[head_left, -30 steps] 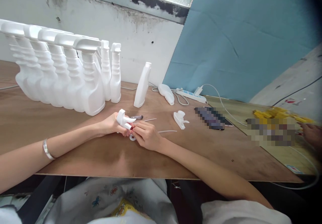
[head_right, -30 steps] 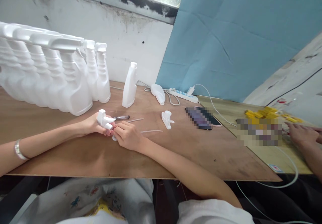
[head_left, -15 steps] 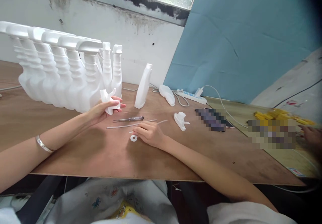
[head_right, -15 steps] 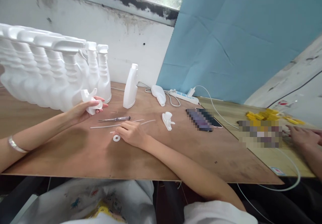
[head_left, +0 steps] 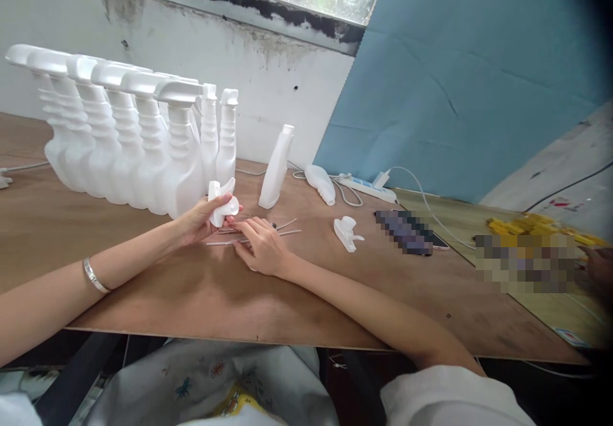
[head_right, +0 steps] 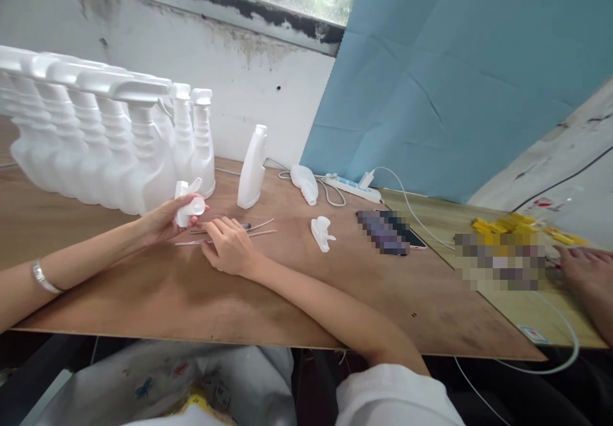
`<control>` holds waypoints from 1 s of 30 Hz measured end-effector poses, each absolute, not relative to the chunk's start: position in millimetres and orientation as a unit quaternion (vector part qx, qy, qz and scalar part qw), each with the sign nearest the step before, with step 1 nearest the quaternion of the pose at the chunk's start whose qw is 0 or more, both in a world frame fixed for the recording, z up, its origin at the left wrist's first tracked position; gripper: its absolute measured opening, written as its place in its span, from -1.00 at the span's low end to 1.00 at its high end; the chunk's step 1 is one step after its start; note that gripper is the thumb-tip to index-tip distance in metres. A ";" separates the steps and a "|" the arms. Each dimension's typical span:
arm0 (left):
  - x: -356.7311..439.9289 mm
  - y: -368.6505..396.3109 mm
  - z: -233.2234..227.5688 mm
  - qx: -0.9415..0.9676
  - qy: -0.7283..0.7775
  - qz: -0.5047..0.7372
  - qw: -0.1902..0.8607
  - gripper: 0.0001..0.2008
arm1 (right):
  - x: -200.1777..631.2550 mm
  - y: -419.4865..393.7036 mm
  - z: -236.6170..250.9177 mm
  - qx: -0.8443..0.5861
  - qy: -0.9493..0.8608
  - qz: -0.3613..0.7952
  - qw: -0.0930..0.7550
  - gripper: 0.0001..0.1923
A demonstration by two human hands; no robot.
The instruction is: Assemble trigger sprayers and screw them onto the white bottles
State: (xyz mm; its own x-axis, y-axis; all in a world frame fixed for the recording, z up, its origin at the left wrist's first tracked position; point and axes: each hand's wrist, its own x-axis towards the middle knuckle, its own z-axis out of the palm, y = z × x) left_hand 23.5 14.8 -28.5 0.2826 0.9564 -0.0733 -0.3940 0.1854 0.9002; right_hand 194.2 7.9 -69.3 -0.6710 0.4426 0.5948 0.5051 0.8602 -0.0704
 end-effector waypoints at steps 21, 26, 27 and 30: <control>19.3 17.1 -27.6 0.373 0.318 0.490 0.721 -0.70 | 168.8 20.8 -63.4 -0.268 -0.905 -0.056 0.326 -0.70; 20.8 17.1 -26.3 0.364 0.290 0.528 0.710 -0.78 | 195.5 28.0 -46.8 -0.339 -0.883 -0.045 0.321 -0.81; 21.2 17.0 -27.0 0.366 0.278 0.526 0.716 -0.79 | 202.7 30.6 -44.2 -0.363 -0.877 -0.039 0.311 -0.84; 22.5 15.7 -29.1 0.368 0.268 0.504 0.734 -0.80 | 221.6 39.1 -38.5 -0.428 -0.867 -0.015 0.254 -0.87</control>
